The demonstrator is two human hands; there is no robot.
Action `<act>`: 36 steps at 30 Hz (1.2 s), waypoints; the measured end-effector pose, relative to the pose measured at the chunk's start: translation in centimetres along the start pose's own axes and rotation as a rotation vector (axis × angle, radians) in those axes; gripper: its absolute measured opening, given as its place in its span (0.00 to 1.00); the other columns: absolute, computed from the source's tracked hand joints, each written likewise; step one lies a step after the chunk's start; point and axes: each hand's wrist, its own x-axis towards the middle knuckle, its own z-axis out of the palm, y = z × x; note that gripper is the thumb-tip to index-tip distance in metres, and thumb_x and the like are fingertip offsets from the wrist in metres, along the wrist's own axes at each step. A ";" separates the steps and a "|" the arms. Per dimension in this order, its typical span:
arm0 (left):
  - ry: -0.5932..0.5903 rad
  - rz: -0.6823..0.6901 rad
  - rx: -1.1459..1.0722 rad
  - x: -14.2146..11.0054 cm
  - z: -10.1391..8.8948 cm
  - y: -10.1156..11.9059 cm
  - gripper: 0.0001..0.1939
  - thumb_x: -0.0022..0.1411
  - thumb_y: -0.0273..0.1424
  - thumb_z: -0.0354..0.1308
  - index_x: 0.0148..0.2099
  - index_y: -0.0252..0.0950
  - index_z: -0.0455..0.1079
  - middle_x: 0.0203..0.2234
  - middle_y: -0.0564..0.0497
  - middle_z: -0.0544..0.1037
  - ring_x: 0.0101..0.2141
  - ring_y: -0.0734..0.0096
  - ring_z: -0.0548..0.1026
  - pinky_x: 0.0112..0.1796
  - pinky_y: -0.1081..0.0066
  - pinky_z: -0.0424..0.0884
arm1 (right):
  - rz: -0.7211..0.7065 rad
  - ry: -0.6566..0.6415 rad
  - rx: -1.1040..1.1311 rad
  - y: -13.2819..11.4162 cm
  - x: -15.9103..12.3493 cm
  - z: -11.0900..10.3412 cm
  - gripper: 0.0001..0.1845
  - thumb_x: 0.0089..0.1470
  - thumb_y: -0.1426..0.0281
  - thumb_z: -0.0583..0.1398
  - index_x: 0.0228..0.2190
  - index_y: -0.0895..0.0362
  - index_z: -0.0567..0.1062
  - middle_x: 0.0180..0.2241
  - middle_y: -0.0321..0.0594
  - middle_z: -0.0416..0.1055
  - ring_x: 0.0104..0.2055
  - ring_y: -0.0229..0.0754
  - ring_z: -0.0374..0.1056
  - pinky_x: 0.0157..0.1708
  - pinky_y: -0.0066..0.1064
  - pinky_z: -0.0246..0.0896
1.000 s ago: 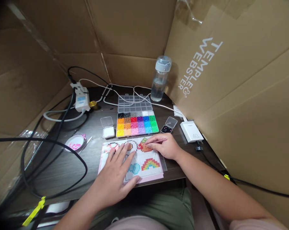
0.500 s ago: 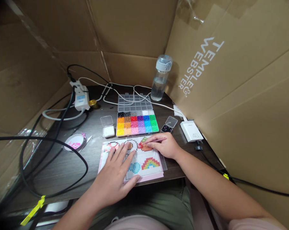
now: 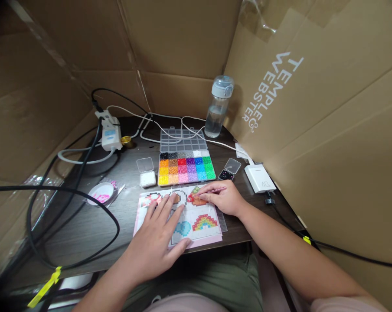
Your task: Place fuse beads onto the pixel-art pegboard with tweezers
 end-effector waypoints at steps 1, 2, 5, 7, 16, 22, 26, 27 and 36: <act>-0.003 0.000 0.000 0.0 0.0 0.0 0.35 0.65 0.46 0.56 0.68 0.32 0.60 0.69 0.32 0.53 0.67 0.36 0.53 0.63 0.38 0.52 | 0.007 -0.004 0.006 0.1 0.0 0.0 0.08 0.50 0.65 0.69 0.31 0.54 0.85 0.34 0.43 0.83 0.34 0.45 0.80 0.33 0.32 0.77; -0.007 -0.001 0.001 0.0 0.0 0.0 0.35 0.65 0.46 0.56 0.68 0.32 0.60 0.69 0.32 0.53 0.67 0.36 0.53 0.63 0.38 0.52 | 0.012 -0.005 0.013 0.1 0.0 0.0 0.07 0.50 0.65 0.69 0.31 0.55 0.85 0.34 0.43 0.83 0.33 0.44 0.80 0.32 0.32 0.77; -0.013 -0.004 0.005 0.1 -0.1 0.0 0.35 0.65 0.45 0.56 0.68 0.32 0.60 0.69 0.32 0.53 0.67 0.35 0.53 0.63 0.38 0.52 | 0.021 -0.008 0.029 0.2 -0.1 0.0 0.06 0.50 0.66 0.69 0.31 0.54 0.85 0.34 0.42 0.83 0.32 0.43 0.79 0.30 0.31 0.76; -0.011 -0.004 0.002 0.1 -0.1 0.0 0.35 0.65 0.45 0.56 0.68 0.32 0.60 0.69 0.32 0.53 0.68 0.36 0.53 0.63 0.38 0.51 | 0.023 -0.009 0.027 0.2 -0.1 0.0 0.06 0.50 0.66 0.69 0.31 0.54 0.85 0.34 0.42 0.83 0.32 0.43 0.79 0.30 0.31 0.77; -0.003 -0.006 -0.006 0.0 -0.1 -0.1 0.35 0.64 0.45 0.57 0.67 0.33 0.60 0.69 0.33 0.54 0.67 0.36 0.53 0.63 0.38 0.51 | 0.010 -0.008 0.009 0.1 0.0 0.1 0.07 0.50 0.65 0.69 0.30 0.55 0.85 0.33 0.43 0.83 0.35 0.46 0.80 0.35 0.34 0.78; -0.015 -0.005 0.010 0.1 -0.1 -0.1 0.35 0.65 0.46 0.56 0.68 0.33 0.60 0.69 0.33 0.53 0.68 0.37 0.53 0.63 0.39 0.51 | 0.016 -0.013 0.019 0.0 0.0 0.0 0.06 0.50 0.67 0.68 0.31 0.55 0.85 0.34 0.43 0.83 0.32 0.44 0.80 0.32 0.32 0.77; -0.017 -0.003 0.010 0.1 -0.1 -0.1 0.35 0.65 0.46 0.56 0.68 0.33 0.60 0.69 0.33 0.53 0.68 0.37 0.53 0.63 0.39 0.51 | 0.003 -0.017 0.013 -0.1 0.1 -0.1 0.06 0.50 0.68 0.68 0.31 0.55 0.85 0.34 0.42 0.83 0.34 0.45 0.80 0.34 0.32 0.77; -0.014 -0.004 0.008 0.1 -0.1 -0.1 0.35 0.65 0.46 0.56 0.68 0.33 0.60 0.69 0.33 0.53 0.68 0.37 0.53 0.63 0.39 0.51 | -0.003 -0.017 0.010 -0.1 0.1 -0.1 0.06 0.50 0.68 0.68 0.31 0.54 0.85 0.34 0.42 0.83 0.35 0.45 0.80 0.35 0.32 0.77; -0.013 0.001 0.013 -0.1 0.0 -0.1 0.35 0.65 0.46 0.56 0.68 0.32 0.60 0.69 0.32 0.54 0.68 0.36 0.53 0.63 0.38 0.51 | -0.024 -0.016 0.000 -0.2 0.0 0.0 0.06 0.51 0.67 0.68 0.31 0.55 0.85 0.34 0.44 0.83 0.36 0.46 0.80 0.38 0.35 0.77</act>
